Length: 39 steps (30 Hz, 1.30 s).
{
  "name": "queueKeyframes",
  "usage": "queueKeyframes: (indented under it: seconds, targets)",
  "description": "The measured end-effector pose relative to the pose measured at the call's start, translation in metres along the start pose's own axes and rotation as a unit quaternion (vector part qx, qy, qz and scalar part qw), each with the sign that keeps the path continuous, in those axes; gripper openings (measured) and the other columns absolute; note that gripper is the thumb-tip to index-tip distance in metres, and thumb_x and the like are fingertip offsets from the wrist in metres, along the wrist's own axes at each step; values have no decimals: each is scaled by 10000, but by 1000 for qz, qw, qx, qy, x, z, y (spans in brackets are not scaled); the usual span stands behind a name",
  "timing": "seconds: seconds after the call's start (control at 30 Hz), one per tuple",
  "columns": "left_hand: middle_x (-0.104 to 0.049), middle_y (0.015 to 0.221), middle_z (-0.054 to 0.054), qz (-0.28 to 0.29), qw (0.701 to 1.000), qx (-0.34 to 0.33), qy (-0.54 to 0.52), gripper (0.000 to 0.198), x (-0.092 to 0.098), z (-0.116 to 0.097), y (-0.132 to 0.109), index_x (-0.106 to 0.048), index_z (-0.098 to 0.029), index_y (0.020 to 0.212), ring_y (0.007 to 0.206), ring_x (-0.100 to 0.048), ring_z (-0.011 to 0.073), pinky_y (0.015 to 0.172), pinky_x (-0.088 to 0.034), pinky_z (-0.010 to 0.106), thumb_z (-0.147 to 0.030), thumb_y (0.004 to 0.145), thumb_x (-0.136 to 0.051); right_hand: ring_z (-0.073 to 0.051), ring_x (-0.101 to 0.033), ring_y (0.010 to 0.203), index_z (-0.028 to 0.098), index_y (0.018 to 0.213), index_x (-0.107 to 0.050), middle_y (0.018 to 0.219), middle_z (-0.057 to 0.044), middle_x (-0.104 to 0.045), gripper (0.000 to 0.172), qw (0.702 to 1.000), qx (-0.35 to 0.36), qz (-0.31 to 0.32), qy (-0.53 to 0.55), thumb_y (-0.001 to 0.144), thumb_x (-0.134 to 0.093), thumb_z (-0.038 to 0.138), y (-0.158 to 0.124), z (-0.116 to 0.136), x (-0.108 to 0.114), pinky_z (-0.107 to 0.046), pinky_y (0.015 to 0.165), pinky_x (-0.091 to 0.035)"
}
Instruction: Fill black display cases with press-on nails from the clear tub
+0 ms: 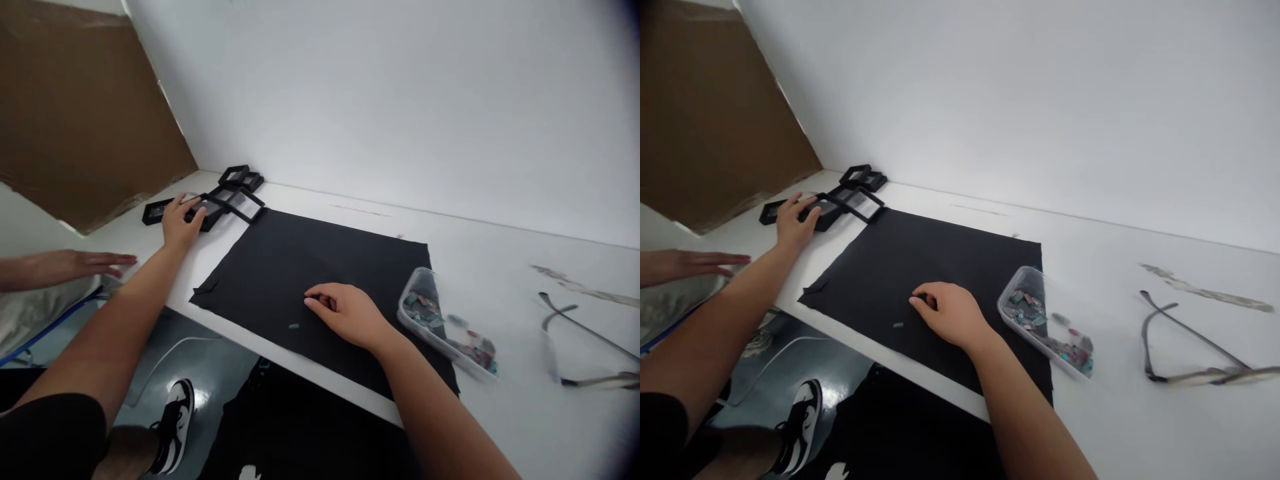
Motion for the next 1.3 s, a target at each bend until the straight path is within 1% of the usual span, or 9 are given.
queueKeyframes:
  seconds: [0.23, 0.33, 0.5, 0.6, 0.7, 0.87, 0.97, 1.1, 1.3]
  targets:
    - [-550, 1510, 123, 51, 997, -31, 41, 594, -9, -15, -8, -672, -233, 1235, 1415, -475, 368, 1233, -264, 540, -551, 744, -776, -160, -611, 710, 256, 1100, -782, 816, -16, -722, 288, 1000, -1, 1, -7, 951, -591, 411, 0, 0, -1, -303, 653, -399]
    - [-684, 1288, 107, 29, 998, -39, 49, 394, -2, -20, -10, -688, -217, 1115, 1284, -572, 339, 1228, -235, 535, -451, 799, -721, -164, -613, 699, 254, 1109, -780, 815, -16, -723, 298, 1000, 1, -2, -7, 953, -582, 414, 0, -1, -2, -308, 650, -406]
    - [-719, 1130, 97, -31, 998, -52, 14, 220, 15, -43, -16, -655, -199, 988, 1121, -642, 271, 1077, -423, 427, -381, 925, -551, -168, -610, 676, 254, 1103, -784, 793, -17, -718, 303, 1000, 10, -5, -4, 946, -581, 415, -1, -2, -2, -312, 636, -413]
    - [-679, 1195, 139, -85, 993, -72, -23, 284, 20, -75, -25, -620, -187, 1017, 1175, -610, 265, 1052, -447, 409, -413, 996, -449, -173, -607, 673, 253, 1107, -782, 780, -16, -709, 310, 1000, 15, -20, 4, 939, -587, 426, -1, -2, -2, -317, 636, -420]
    - [-699, 993, 106, -107, 984, -121, -77, 296, 16, -121, -43, -603, -202, 963, 984, -648, 246, 941, -492, 410, -448, 1008, -446, -177, -595, 669, 254, 1130, -771, 769, -13, -690, 338, 998, 17, -59, 22, 943, -580, 461, -1, -2, 2, -328, 642, -429]
    - [-703, 809, 41, -60, 940, -284, -178, 281, 3, -222, -92, -624, -228, 878, 777, -661, 190, 754, -527, 359, -490, 964, -569, -157, -579, 638, 245, 1197, -725, 784, -9, -671, 415, 981, 34, -161, 106, 961, -547, 537, -5, 0, 18, -312, 628, -462]
    - [-716, 767, 6, -11, 893, -393, -220, 264, -7, -274, -127, -644, -254, 877, 748, -688, 173, 745, -549, 345, -516, 904, -623, -151, -540, 594, 215, 1026, -709, 717, -6, -612, 448, 956, 39, -239, 168, 967, -499, 605, -11, -1, 34, -300, 572, -450]
    - [-725, 795, 33, -7, 879, -411, -241, 189, -18, -297, -149, -618, -227, 958, 741, -692, 174, 704, -537, 349, -408, 952, -563, -144, -493, 551, 237, 742, -591, 652, 4, -554, 464, 925, 38, -290, 242, 930, -534, 657, -17, -6, 46, -294, 507, -424]
    - [-752, 1048, 82, 29, 869, -428, -248, 191, -28, -294, -157, -602, -219, 1106, 967, -722, 214, 797, -548, 377, -296, 934, -574, -127, -494, 558, 227, 853, -646, 696, 18, -591, 266, 894, 9, -336, 297, 838, -701, 487, -19, -13, 46, -276, 509, -414]
Point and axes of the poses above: each hand's wrist, its own y-axis towards the middle knuckle, its own x-axis out of the back of the hand, z = x × y, the point moved 7 cm from there along y, towards the middle knuckle
